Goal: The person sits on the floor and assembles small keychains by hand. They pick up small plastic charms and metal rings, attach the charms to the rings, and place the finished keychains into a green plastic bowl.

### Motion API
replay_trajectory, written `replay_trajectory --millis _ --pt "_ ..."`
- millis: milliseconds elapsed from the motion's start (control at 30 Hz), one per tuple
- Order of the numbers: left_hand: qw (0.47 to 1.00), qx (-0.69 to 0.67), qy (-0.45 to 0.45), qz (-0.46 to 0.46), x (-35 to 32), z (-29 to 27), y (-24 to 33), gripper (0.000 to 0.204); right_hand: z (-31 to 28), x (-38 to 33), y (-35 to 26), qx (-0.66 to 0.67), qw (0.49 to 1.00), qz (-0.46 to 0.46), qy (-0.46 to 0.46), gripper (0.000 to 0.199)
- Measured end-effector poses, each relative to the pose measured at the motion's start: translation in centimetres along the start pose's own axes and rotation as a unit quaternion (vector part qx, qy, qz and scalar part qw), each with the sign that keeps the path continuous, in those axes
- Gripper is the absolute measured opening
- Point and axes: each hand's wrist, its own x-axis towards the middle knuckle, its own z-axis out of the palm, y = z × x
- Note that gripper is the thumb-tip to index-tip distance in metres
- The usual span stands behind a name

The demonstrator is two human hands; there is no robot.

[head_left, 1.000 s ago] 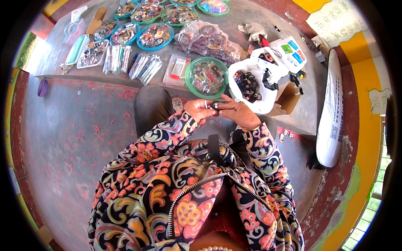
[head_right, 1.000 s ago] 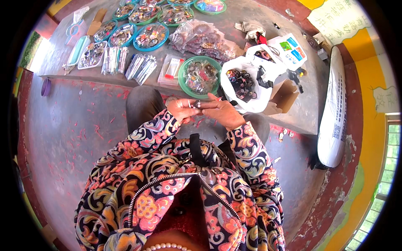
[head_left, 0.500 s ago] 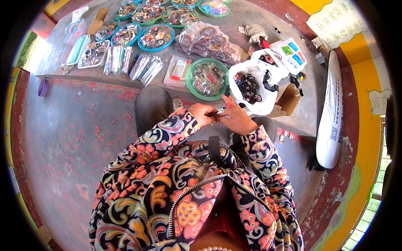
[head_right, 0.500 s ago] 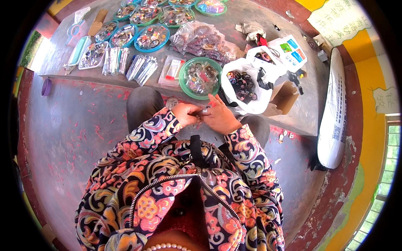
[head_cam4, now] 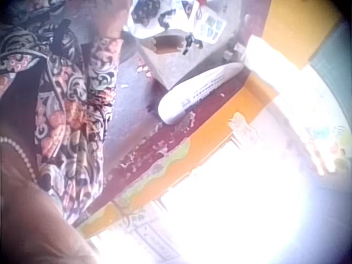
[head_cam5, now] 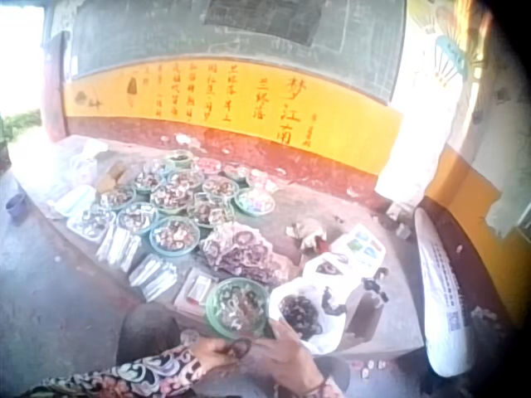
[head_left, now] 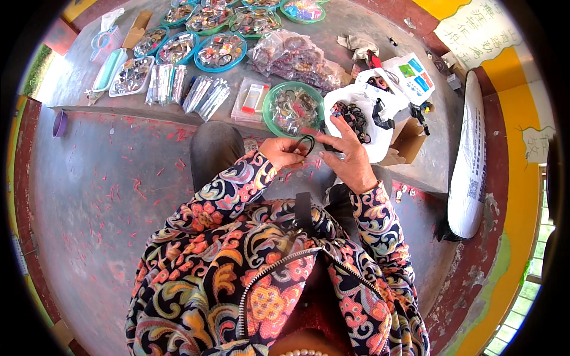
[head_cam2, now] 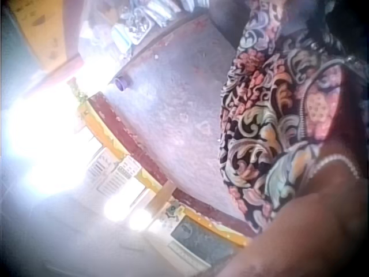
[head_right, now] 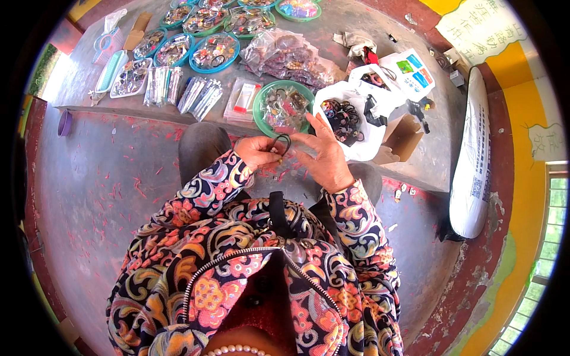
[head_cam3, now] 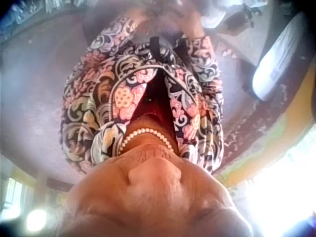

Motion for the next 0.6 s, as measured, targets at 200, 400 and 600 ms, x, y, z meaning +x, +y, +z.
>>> replay_trajectory --millis 200,400,600 --pt "1.0 -0.008 -0.014 0.006 -0.6 1.5 1.2 0.029 0.4 0.2 -1.0 -0.013 1.0 0.004 0.002 0.036" --pt "1.0 0.002 -0.011 -0.006 -1.0 1.9 1.8 0.027 0.3 0.0 -0.9 -0.016 1.0 0.01 0.003 0.033" --pt "0.999 0.024 -0.021 0.007 -0.8 2.1 1.3 0.031 0.4 0.0 -0.6 -0.033 0.999 -0.004 -0.019 0.024"
